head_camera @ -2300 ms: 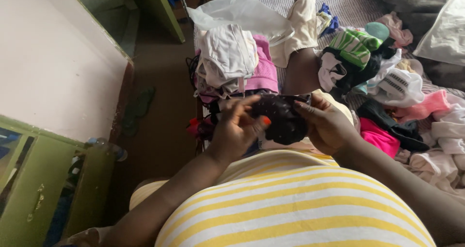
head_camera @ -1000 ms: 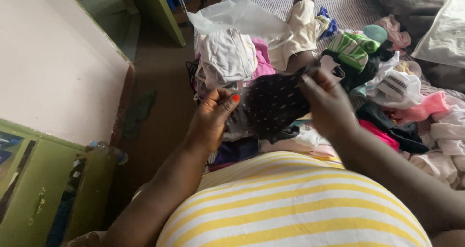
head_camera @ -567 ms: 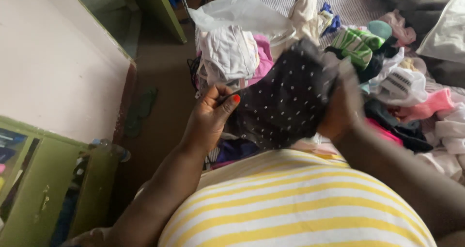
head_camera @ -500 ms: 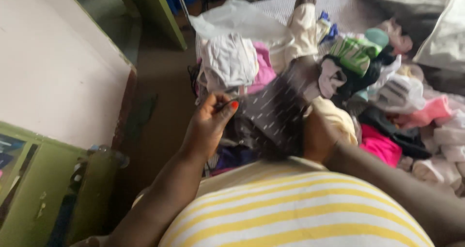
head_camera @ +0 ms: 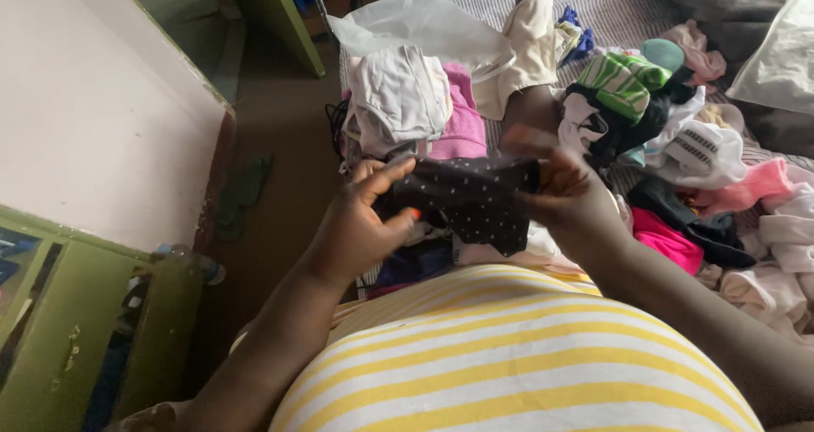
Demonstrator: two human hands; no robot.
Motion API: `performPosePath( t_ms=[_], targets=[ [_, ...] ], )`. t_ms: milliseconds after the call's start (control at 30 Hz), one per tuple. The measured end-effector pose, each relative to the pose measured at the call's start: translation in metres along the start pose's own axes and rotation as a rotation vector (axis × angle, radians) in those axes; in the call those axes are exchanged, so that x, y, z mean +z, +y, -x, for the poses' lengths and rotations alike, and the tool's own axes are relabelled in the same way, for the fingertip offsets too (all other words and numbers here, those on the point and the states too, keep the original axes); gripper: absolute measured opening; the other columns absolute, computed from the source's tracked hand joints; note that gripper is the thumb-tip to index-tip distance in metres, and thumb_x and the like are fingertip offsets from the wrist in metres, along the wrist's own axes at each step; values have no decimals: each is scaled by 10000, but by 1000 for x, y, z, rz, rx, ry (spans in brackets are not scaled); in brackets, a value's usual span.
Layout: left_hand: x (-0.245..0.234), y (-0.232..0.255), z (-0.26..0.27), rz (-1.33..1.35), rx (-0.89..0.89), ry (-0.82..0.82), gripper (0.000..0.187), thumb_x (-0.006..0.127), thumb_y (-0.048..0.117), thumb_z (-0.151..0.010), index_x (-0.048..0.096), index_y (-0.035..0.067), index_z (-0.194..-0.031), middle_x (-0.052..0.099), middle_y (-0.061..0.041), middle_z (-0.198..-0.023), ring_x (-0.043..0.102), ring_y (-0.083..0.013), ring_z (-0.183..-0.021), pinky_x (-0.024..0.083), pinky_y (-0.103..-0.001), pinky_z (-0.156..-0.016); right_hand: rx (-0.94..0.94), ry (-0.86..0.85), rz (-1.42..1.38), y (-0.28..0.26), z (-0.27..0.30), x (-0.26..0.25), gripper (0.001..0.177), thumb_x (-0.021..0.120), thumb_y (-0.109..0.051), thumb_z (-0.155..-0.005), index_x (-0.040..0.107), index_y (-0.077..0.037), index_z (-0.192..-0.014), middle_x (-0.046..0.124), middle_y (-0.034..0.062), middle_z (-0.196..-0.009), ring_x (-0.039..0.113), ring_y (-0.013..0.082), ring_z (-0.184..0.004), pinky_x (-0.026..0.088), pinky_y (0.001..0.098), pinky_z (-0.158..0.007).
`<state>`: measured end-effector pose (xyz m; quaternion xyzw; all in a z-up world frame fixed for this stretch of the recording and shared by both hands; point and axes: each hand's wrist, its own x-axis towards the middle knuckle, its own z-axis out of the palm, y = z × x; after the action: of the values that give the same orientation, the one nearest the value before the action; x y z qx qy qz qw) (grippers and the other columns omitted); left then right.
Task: The person sits on a bed and folds various pieces of clothing, including underwear and socks, by hand. They pick up each item, smooth it out, fold it, and place it into a growing stack on their lap.
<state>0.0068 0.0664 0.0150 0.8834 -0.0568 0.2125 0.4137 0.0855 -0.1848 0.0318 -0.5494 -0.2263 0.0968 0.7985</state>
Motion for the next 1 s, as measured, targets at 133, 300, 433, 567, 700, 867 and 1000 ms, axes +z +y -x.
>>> performPosePath(
  t_ms=[133,300,433,567,700,867,1000],
  targets=[
    [-2,11,5,-194,-100,-105,489,852,195,-756,768,271,-1232,620,-60,-1019,624,-338,-1042,487,-436,-961,-183,-64,457,33,-3,-28,406,761,110,-765,760,-52,-1138,748,78,-950,669,125,-878,566,277,-757],
    [9,44,4,-245,191,-205,840,875,572,-652,659,101,-1313,659,-164,-1264,544,-409,-1282,335,-520,-1139,-252,-164,561,12,10,17,285,869,-54,-724,824,-145,-991,776,90,-969,748,234,-915,591,354,-797],
    [57,5,21,243,-134,-451,311,764,304,-903,743,99,-1135,751,-155,-1176,626,-398,-1241,445,-510,-1050,-338,-289,426,28,6,5,197,817,-16,-783,805,-68,-973,716,106,-834,665,209,-761,554,356,-735],
    [60,-34,12,34,-459,-198,251,684,449,-928,784,221,-969,788,-48,-908,754,-283,-981,562,-403,-831,-290,-89,411,38,-3,-14,187,803,-37,-856,759,-38,-1037,684,79,-920,640,160,-841,529,306,-762],
    [35,-31,1,147,-452,135,352,604,406,-1042,731,115,-1194,774,-144,-1067,714,-296,-1085,539,-468,-948,-106,119,177,64,-8,-35,186,793,-60,-939,665,-54,-805,548,-34,-643,491,25,-631,370,182,-572],
    [59,-28,21,369,-236,-91,213,671,243,-1014,757,89,-1134,767,-128,-925,694,-196,-900,577,-391,-804,230,-214,-91,67,10,-18,592,768,119,-784,588,-18,-1331,717,157,-1140,724,250,-974,607,381,-841],
    [69,-35,21,467,-192,-239,217,763,-15,-840,774,77,-1036,770,-63,-792,711,-147,-714,602,-301,-638,389,-254,-69,88,11,-16,214,847,82,-776,726,-54,-889,783,82,-824,767,203,-712,643,337,-614]
  ],
)
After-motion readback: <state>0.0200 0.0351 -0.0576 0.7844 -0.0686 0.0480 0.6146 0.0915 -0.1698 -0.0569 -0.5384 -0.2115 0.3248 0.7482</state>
